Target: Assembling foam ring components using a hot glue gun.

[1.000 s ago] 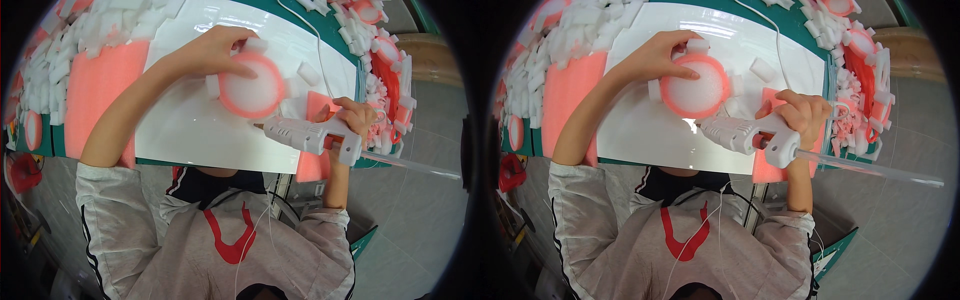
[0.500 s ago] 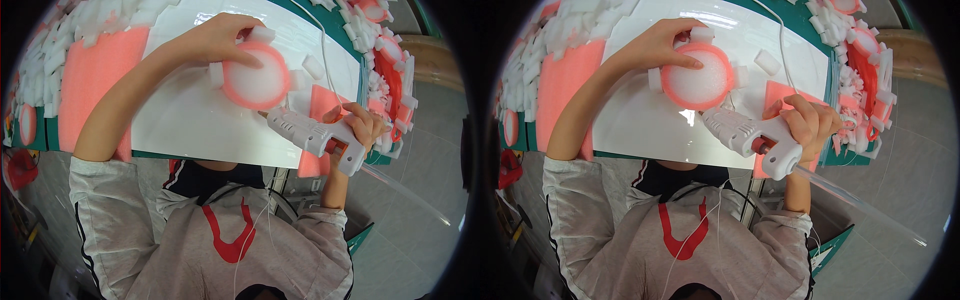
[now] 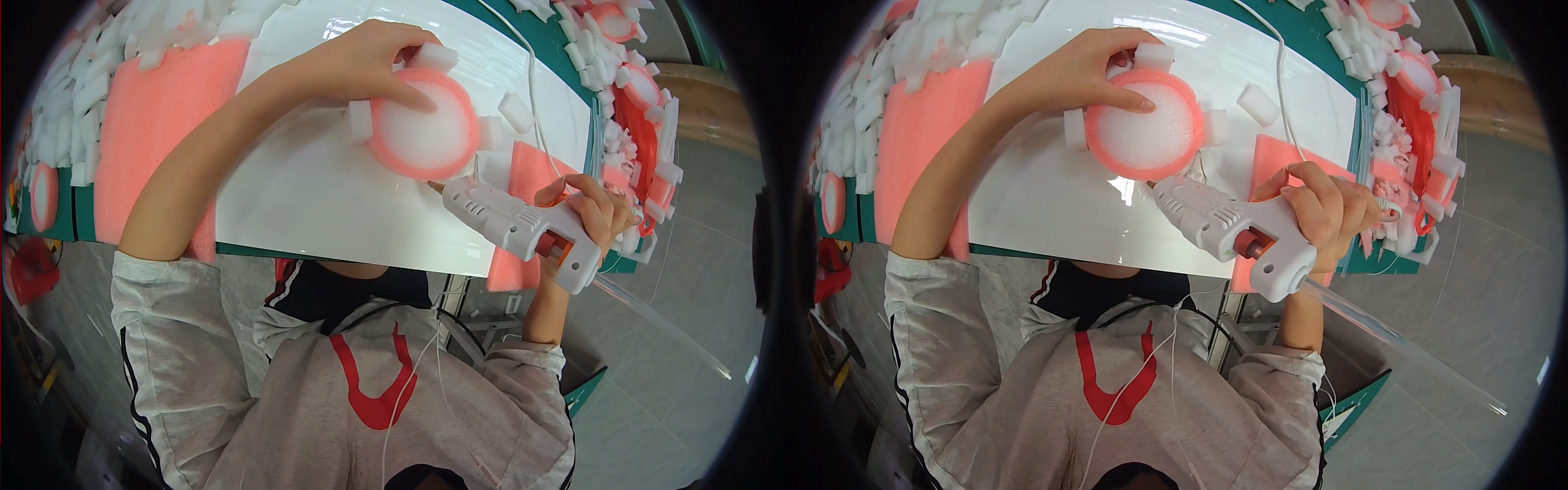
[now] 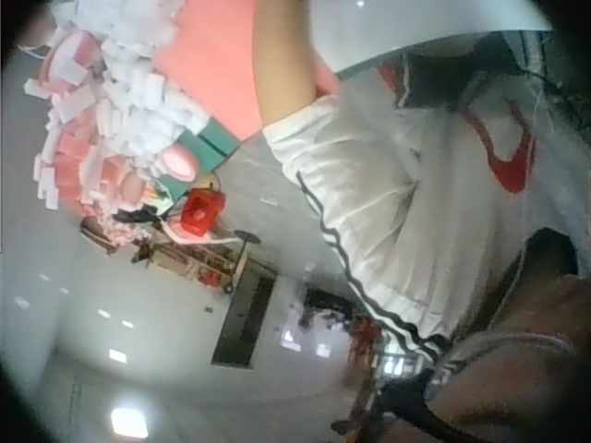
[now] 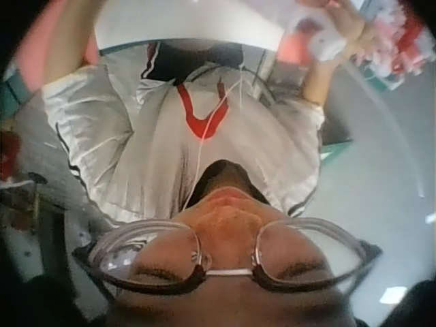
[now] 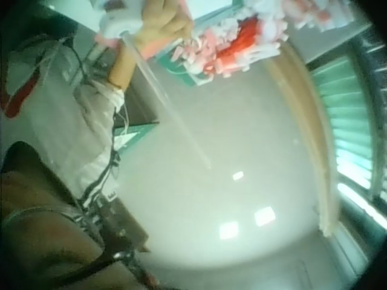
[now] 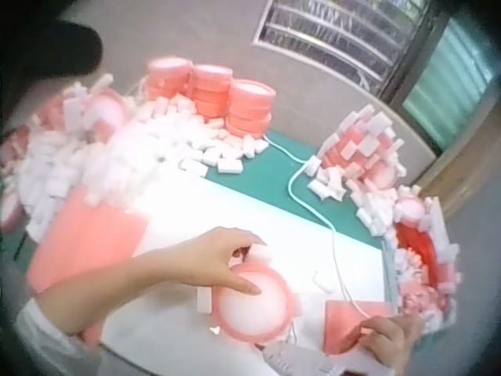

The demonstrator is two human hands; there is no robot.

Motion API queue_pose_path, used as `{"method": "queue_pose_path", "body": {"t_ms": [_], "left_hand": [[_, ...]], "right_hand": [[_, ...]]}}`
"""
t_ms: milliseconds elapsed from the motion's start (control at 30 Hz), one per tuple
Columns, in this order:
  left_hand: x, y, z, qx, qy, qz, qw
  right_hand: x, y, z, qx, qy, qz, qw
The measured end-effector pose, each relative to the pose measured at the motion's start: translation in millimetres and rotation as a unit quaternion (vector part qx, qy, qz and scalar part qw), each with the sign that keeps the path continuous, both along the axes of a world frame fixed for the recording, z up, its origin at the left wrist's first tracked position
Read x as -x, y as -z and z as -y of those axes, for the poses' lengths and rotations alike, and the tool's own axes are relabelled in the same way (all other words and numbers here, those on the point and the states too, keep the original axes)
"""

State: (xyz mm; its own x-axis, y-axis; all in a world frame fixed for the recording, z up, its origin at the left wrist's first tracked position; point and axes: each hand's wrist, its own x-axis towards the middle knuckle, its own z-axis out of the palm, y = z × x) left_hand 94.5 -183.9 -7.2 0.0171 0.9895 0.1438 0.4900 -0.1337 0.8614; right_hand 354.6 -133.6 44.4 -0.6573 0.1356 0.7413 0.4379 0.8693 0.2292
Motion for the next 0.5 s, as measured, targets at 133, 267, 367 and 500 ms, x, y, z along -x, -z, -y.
{"method": "queue_pose_path", "body": {"t_ms": [133, 267, 367, 500], "left_hand": [[1.1, 0.3, -0.6, 0.02, 0.011, -0.003, 1.0], [1.7, 0.6, -0.1, 0.022, 0.01, -0.009, 1.0], [-0.8, 5.5, -3.1, -0.026, -0.002, 0.015, 1.0], [1.0, 0.4, -1.7, 0.002, 0.005, 0.002, 1.0]], "right_hand": [[-0.6, -1.8, 1.2, 0.01, -0.004, 0.01, 1.0], [0.2, -2.6, 2.1, 0.001, 0.001, 0.017, 1.0], [-2.7, -2.1, 1.9, 0.003, 0.011, 0.023, 1.0], [-2.4, -0.8, 0.3, -0.004, 0.016, 0.023, 1.0]]}}
